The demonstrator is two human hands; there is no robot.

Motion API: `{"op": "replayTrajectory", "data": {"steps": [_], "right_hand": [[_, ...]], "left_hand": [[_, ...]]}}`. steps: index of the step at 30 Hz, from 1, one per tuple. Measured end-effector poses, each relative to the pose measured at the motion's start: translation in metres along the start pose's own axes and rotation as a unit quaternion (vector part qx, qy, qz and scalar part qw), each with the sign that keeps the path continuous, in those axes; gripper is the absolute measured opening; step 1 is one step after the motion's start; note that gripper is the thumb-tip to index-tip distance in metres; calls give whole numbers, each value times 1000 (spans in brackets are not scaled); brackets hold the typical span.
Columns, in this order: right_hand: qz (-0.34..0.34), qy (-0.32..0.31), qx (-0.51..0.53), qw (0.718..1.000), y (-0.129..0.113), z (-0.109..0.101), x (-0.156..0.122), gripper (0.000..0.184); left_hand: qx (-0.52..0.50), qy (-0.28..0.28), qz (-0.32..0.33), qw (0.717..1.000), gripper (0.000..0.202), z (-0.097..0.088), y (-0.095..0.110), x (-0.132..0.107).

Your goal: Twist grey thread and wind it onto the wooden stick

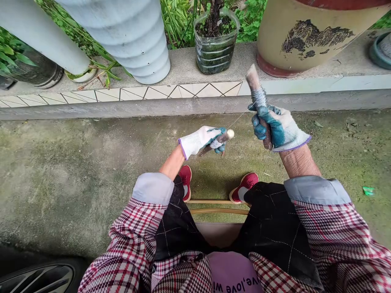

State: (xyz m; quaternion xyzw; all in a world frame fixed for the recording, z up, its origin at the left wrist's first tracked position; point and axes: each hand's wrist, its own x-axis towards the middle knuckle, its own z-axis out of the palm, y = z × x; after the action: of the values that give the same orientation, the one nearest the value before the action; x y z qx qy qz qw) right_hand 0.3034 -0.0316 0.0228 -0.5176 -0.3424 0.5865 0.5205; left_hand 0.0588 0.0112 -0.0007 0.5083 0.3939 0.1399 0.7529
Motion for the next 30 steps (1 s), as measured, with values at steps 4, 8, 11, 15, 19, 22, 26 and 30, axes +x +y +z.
{"op": "replayTrajectory", "data": {"steps": [4, 8, 11, 15, 19, 22, 26, 30], "right_hand": [[-20, 36, 63, 997, 4, -14, 11, 51], [-25, 56, 77, 995, 6, -14, 13, 48], [-31, 57, 78, 995, 6, -8, 10, 44], [-24, 78, 90, 993, 3, -2, 7, 41], [-14, 75, 101, 992, -2, 0, 2, 39], [-14, 65, 119, 991, -6, -1, -1, 41], [-13, 67, 126, 990, -10, -5, -6, 41], [-14, 92, 146, 985, -11, -12, -6, 44]], "left_hand": [[-104, 23, 22, 994, 67, -4, 3, 3], [-184, 103, 59, 976, 55, -8, 5, 9], [-228, 150, 65, 960, 38, -6, 7, 9], [-267, 175, 79, 944, 23, -3, 15, 5], [-292, 205, 85, 930, 20, -7, 25, 2], [-299, 204, 84, 929, 28, -11, 31, 2], [-298, 190, 85, 932, 40, -12, 34, 0], [-317, 177, 97, 927, 42, -12, 31, -1]]}}
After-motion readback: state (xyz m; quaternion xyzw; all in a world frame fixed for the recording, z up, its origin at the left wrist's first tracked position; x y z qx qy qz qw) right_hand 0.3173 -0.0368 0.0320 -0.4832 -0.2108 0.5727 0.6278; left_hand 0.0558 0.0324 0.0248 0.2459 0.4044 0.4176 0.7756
